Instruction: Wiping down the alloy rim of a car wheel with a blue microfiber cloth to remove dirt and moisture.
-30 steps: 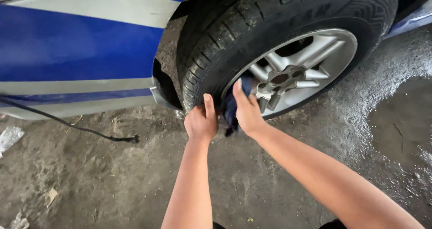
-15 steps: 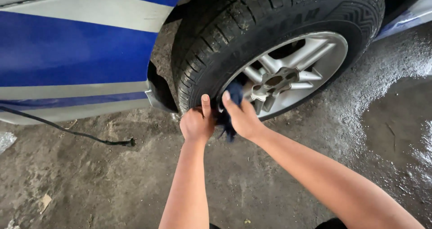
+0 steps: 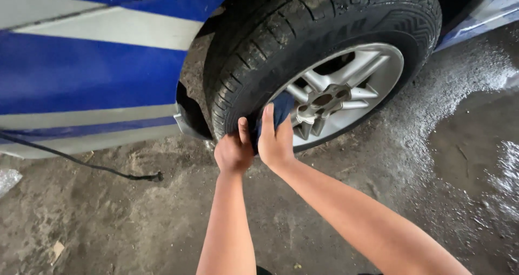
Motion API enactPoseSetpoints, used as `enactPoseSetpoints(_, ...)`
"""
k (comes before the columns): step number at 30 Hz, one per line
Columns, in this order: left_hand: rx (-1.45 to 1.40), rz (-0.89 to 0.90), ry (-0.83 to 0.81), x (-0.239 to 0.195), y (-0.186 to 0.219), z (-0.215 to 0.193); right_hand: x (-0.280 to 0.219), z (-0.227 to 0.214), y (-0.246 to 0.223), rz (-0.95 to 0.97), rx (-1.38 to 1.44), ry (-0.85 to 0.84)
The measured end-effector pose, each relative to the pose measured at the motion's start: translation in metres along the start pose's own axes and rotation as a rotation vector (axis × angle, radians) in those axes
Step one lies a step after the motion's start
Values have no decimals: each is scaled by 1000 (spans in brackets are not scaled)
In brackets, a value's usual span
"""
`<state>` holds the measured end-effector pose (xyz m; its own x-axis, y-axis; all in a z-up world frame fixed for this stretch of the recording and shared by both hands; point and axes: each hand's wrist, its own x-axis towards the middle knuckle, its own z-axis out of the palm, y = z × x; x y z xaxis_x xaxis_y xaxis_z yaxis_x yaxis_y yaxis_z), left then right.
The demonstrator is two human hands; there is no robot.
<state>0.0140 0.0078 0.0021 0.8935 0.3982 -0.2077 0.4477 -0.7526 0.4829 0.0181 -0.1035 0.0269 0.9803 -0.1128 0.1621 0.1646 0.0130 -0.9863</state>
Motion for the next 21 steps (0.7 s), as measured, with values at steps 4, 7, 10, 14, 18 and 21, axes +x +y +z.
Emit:
enactPoseSetpoints(4, -28, -6, -16, 3, 0, -2, -7, 6, 18, -111, -65, -5)
enactPoseSetpoints(7, 17, -12, -64, 4, -2, -2, -17, -1, 16, -27, -113, -207)
enactPoseSetpoints(10, 4, 20, -58, -2, 2, -8, -22, -7, 13, 68, -171, -285)
enactPoseSetpoints(14, -65, 26, -65, -9, 3, -14, -18, -17, 38, -760, -634, -58)
enactPoseSetpoints(18, -82, 18, -50, -10, 5, -14, 16, -33, 46, -1053, -1012, 60)
enactPoseSetpoints(21, -108, 21, -68, -25, 19, -29, 24, -52, 61, -1189, -1061, 49)
